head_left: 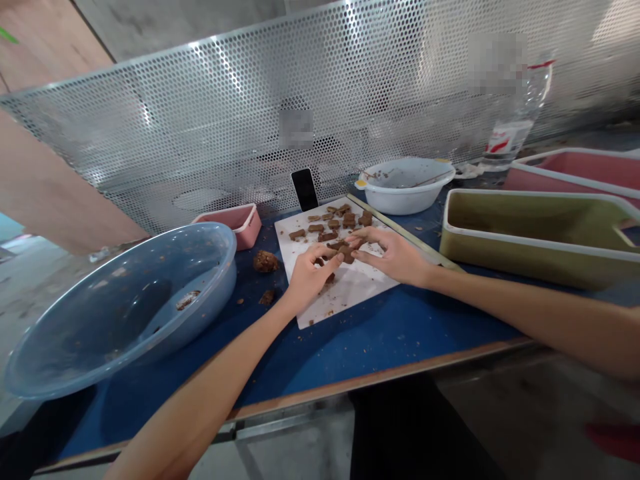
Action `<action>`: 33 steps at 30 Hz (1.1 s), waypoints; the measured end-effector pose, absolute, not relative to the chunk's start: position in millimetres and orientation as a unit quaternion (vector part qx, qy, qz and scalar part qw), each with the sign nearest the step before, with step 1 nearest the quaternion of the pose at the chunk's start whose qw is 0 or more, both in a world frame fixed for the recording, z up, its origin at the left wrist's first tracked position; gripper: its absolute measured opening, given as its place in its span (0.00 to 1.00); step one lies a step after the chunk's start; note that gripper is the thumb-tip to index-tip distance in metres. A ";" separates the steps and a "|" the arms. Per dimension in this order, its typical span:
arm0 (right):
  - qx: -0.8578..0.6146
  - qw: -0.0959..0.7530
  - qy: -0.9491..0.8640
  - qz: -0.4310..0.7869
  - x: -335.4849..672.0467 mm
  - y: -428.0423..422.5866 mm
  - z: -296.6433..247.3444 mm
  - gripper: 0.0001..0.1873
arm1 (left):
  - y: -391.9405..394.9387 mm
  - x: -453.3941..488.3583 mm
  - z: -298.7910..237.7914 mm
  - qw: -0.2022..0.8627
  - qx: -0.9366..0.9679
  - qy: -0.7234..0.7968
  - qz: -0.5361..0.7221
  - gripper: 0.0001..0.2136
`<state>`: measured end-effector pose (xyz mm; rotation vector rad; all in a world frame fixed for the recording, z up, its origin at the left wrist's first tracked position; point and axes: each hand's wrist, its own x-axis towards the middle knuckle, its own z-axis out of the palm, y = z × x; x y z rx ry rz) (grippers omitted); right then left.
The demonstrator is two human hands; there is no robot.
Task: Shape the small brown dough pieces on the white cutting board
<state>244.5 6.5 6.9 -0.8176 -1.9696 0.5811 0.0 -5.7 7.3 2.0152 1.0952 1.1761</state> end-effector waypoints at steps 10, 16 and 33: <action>-0.335 0.457 -0.798 0.206 245.7 6.7 7.0 0.17 | -5.8 -1.2 7.2 0.286 0.769 0.386 0.422 0.18; -0.334 0.454 -0.802 0.199 246.3 6.1 6.4 0.17 | -5.2 0.3 5.2 0.392 0.718 0.393 0.420 0.21; -0.226 0.472 -0.846 0.099 260.0 23.3 5.5 0.13 | -12.6 5.5 14.9 0.479 0.637 0.412 0.441 0.22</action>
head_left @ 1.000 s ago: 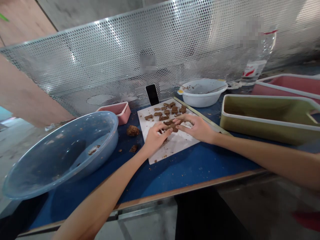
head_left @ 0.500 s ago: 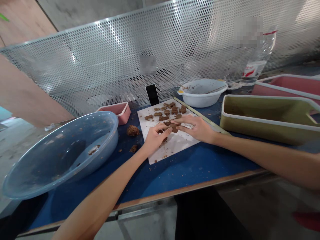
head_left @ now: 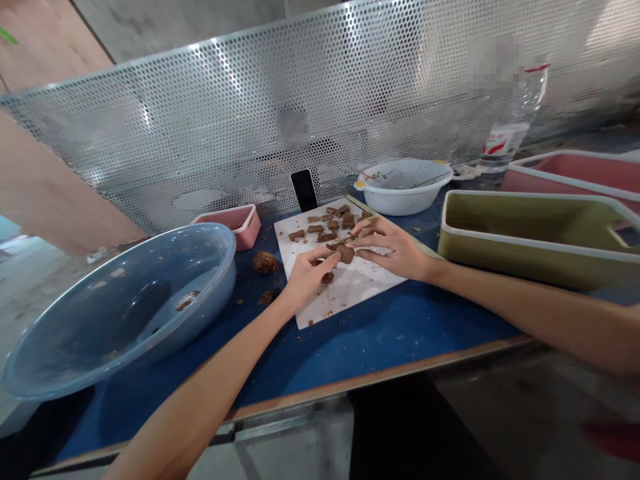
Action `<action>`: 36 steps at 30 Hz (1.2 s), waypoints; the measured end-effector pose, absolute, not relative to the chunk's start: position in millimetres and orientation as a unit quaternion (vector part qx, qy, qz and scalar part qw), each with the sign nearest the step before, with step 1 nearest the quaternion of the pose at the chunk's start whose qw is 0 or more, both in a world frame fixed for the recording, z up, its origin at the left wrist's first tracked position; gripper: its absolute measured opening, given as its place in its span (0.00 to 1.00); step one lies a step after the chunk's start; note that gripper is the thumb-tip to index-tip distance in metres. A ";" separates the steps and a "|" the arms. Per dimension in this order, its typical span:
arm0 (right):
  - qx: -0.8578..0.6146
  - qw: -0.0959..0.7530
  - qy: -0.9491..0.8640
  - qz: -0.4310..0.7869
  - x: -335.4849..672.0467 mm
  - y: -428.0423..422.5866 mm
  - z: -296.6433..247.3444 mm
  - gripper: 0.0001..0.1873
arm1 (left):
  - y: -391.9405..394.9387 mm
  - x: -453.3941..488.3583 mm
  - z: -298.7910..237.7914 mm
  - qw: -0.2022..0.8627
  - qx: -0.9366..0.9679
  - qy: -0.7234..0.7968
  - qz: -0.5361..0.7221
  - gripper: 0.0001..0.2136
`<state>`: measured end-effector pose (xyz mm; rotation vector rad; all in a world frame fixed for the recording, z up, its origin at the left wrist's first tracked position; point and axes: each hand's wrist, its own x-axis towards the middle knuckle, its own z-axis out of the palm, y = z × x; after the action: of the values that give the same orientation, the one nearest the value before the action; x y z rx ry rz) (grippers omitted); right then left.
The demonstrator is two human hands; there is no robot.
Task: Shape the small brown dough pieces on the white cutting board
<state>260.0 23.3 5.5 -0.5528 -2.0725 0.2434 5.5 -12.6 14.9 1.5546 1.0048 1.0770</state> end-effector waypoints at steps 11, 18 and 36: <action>-0.252 0.460 -0.834 0.173 254.3 16.5 4.8 0.18 | -11.7 5.9 15.2 0.487 0.641 0.400 0.438 0.23; -0.239 0.443 -0.835 0.221 256.5 19.9 7.4 0.22 | -11.5 5.0 13.9 0.501 0.650 0.390 0.418 0.22; -0.360 0.356 -0.862 -0.032 304.7 17.2 52.7 0.28 | -13.8 6.2 13.7 0.532 0.610 0.395 0.434 0.24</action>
<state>304.7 17.2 52.7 -0.9298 -2.2256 -0.0834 6.2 -13.8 13.7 1.4538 0.9428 1.0355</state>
